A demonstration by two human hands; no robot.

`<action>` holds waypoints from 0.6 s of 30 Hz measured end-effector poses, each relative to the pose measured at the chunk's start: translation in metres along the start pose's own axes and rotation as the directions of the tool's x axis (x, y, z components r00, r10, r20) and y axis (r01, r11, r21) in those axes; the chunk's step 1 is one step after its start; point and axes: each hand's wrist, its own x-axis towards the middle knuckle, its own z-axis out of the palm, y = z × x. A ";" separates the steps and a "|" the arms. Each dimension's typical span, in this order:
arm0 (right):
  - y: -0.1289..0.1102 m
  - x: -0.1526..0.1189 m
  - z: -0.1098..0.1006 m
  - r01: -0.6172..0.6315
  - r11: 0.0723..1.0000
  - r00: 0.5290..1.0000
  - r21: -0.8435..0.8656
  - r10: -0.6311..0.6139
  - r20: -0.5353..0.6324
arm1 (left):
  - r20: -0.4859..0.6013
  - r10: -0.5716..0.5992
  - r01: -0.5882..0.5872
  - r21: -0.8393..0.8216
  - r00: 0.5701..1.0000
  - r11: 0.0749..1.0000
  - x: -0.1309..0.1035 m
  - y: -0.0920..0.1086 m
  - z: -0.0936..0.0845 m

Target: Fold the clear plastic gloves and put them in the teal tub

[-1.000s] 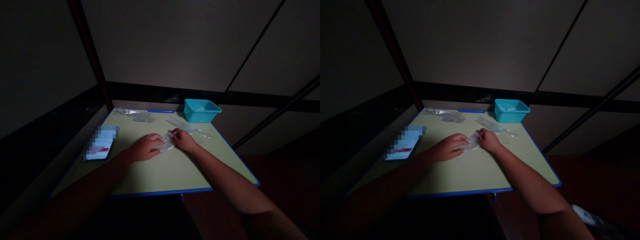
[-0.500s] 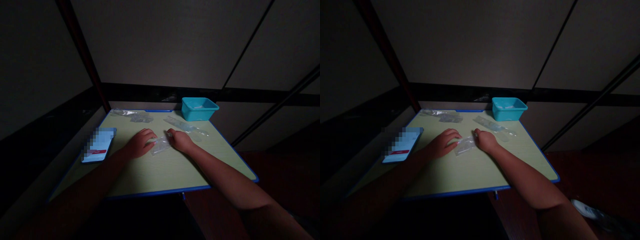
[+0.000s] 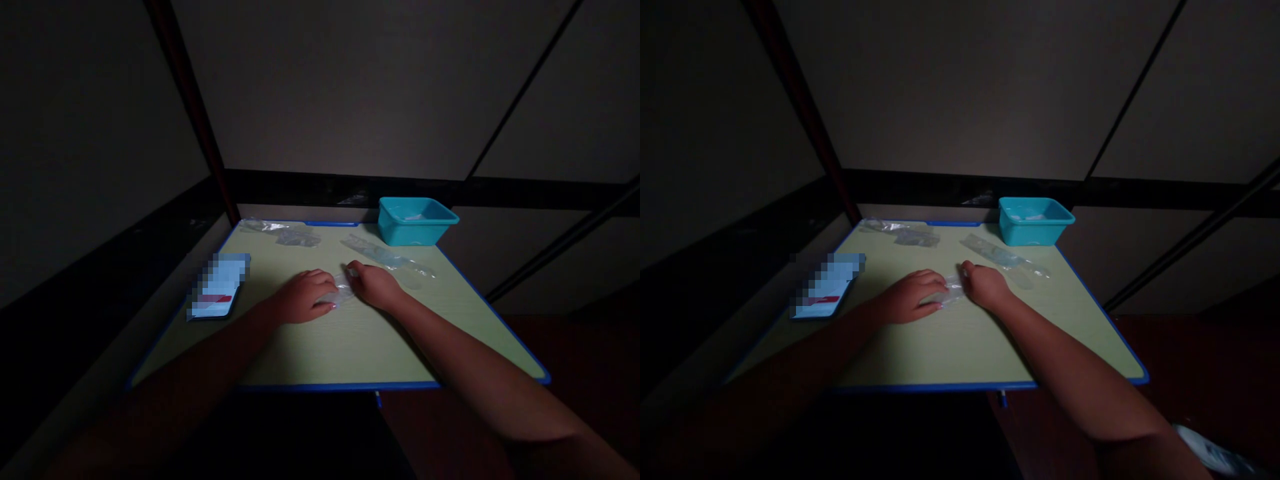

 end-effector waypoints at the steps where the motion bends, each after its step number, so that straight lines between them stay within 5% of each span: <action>1: 0.000 0.000 0.000 -0.001 1.000 1.000 0.008 0.001 -0.006 | 0.007 0.001 -0.001 0.007 1.000 1.000 0.000 0.001 0.000; 8: 0.008 0.006 0.007 -0.059 0.969 0.996 0.241 0.074 -0.054 | 0.040 -0.008 0.006 0.046 0.999 0.999 0.002 0.003 0.000; 18: 0.023 0.014 0.014 -0.104 0.739 0.990 0.665 0.138 0.001 | 0.045 -0.002 0.000 0.042 0.999 0.999 0.003 0.006 -0.002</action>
